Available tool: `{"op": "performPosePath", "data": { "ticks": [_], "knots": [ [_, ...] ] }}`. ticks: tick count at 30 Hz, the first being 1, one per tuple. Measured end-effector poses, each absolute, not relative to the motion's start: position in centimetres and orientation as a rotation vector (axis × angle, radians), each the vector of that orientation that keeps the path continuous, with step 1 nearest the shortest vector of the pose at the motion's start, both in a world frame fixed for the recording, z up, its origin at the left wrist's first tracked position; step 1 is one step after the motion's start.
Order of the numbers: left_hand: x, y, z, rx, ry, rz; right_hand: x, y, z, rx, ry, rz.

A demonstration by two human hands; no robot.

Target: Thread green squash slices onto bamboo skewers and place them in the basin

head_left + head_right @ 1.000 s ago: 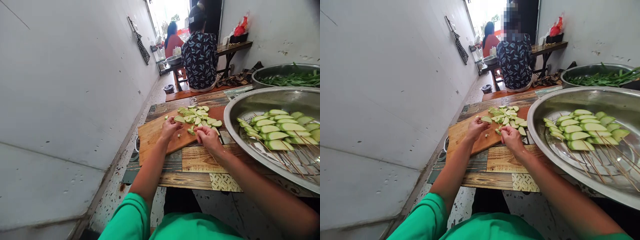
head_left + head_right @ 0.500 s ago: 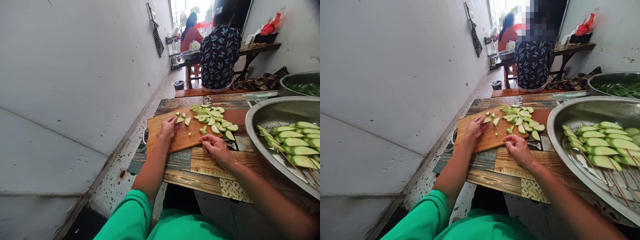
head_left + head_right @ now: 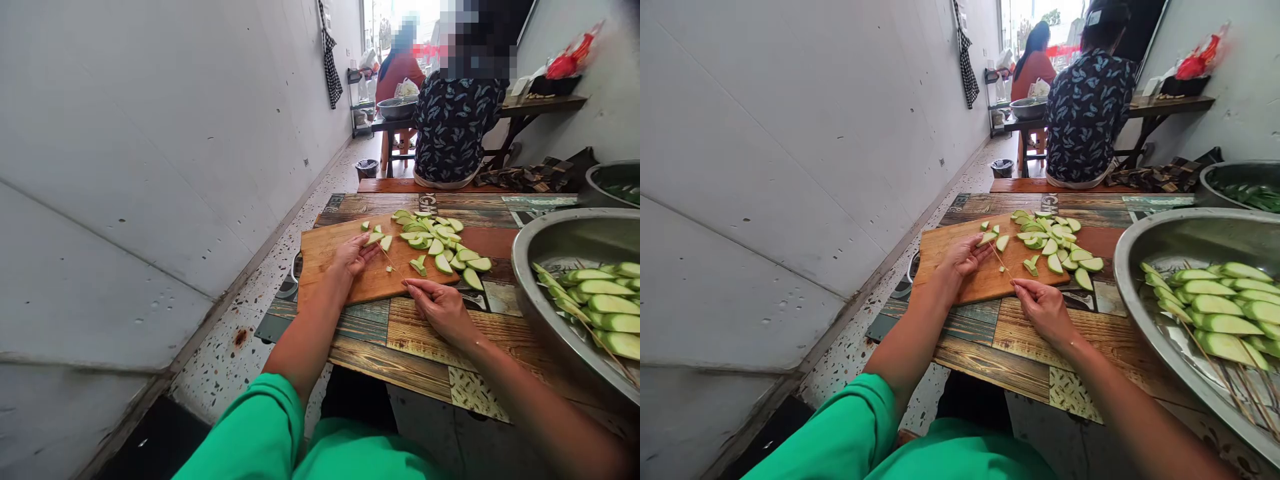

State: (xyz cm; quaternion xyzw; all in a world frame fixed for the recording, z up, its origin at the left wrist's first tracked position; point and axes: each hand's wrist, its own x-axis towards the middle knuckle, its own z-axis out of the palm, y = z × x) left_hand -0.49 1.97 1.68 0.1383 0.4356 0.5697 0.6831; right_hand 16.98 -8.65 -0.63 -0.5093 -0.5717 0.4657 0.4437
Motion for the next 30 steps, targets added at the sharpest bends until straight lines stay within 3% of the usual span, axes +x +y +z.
{"op": "performPosePath", "data": {
  "ticks": [30],
  "knots": [
    [0.6,1.3,1.1,0.417,0.908,1.230,17.0,-8.5,-1.3,-1.267,-1.430,1.069]
  ]
}}
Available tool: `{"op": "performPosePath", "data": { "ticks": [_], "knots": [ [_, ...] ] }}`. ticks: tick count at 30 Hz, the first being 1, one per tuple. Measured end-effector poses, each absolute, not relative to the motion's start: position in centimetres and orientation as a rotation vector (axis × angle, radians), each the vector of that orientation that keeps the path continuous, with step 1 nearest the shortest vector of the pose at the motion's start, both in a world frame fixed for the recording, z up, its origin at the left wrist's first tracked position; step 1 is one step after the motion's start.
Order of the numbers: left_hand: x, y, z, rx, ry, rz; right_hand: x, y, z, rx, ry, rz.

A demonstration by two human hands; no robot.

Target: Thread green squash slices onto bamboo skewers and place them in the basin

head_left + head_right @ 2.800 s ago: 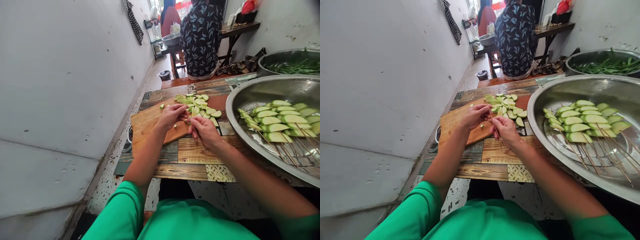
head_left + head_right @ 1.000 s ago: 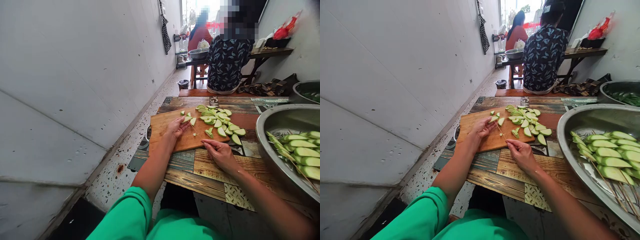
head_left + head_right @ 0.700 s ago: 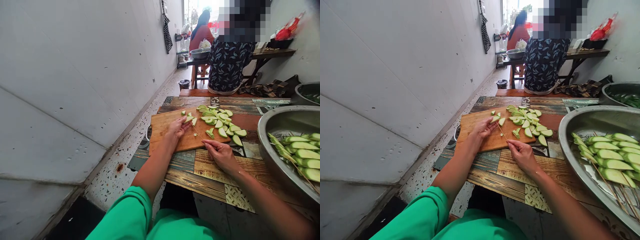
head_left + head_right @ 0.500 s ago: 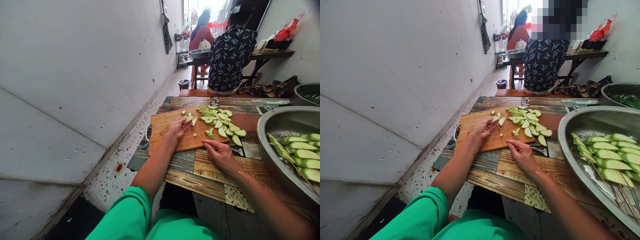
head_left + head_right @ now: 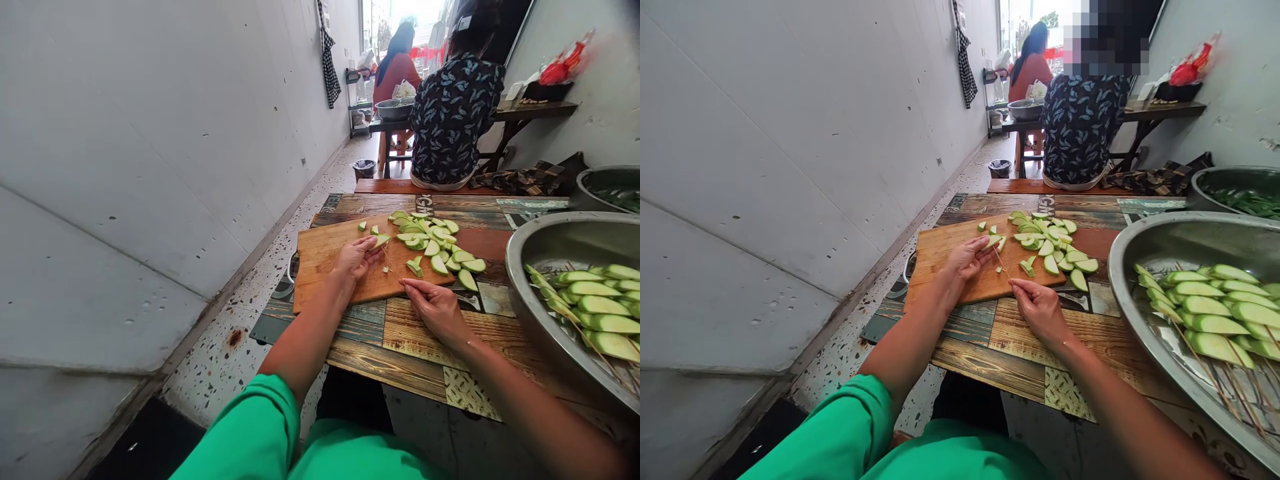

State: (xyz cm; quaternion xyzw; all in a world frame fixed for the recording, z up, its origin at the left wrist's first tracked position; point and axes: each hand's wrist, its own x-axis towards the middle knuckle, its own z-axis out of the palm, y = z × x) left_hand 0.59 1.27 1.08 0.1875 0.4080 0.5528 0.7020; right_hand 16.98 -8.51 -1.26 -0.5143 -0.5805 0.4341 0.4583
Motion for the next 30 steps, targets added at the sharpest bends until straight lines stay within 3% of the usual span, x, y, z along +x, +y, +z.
{"op": "performPosePath", "data": {
  "ticks": [10,16,18,26,30],
  "knots": [
    [1.1,0.6,2.2,0.319,0.799,1.185,16.1,-8.5,-1.1,-1.196,-1.305,1.224],
    [1.6,0.4,2.2,0.293,0.851,1.201,16.4,-8.7,-1.4,-1.278,-1.562,0.779],
    [1.6,0.3,2.1,0.288,0.839,1.203,16.4,-8.6,-1.4,-1.271,-1.565,0.758],
    [1.9,0.1,1.9,0.288,0.810,1.160,15.9,-8.4,-0.8,-1.129,-1.076,1.437],
    [2.4,-0.3,2.1,0.324,0.795,1.135,15.9,-8.2,-0.6,-1.094,-0.921,1.578]
  ]
}}
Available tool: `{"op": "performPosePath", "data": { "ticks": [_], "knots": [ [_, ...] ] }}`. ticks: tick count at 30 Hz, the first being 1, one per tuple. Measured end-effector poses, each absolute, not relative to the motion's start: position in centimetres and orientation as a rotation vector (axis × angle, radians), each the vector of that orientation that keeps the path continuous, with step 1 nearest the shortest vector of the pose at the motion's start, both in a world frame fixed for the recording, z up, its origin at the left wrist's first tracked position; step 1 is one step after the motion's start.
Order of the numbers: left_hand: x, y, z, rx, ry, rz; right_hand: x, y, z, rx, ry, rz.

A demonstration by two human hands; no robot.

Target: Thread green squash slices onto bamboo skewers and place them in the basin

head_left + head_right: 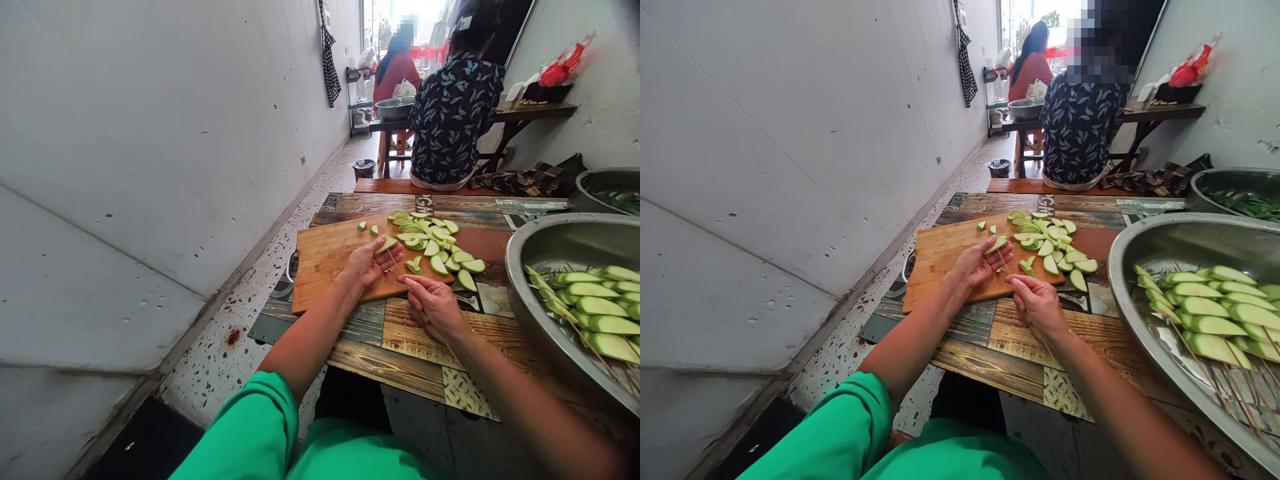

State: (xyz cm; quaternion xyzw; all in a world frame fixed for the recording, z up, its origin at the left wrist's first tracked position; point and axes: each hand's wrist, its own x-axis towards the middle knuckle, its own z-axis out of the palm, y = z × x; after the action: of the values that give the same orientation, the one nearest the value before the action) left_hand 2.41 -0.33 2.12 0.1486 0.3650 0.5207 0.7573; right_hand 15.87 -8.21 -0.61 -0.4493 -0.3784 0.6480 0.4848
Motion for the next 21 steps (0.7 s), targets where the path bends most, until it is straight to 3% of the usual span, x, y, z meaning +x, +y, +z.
{"op": "performPosePath", "data": {
  "ticks": [12,16,21],
  "knots": [
    [5.1,-2.1,1.3,0.502,0.779,0.965,16.4,-7.0,-1.3,-1.147,-1.130,1.144],
    [4.7,-2.3,2.1,0.587,0.793,1.114,16.4,-7.2,-1.1,-1.156,-1.289,1.105],
    [2.9,-1.3,3.0,0.996,1.176,1.099,16.8,-7.1,-1.2,-1.119,-1.275,1.075]
  ]
}}
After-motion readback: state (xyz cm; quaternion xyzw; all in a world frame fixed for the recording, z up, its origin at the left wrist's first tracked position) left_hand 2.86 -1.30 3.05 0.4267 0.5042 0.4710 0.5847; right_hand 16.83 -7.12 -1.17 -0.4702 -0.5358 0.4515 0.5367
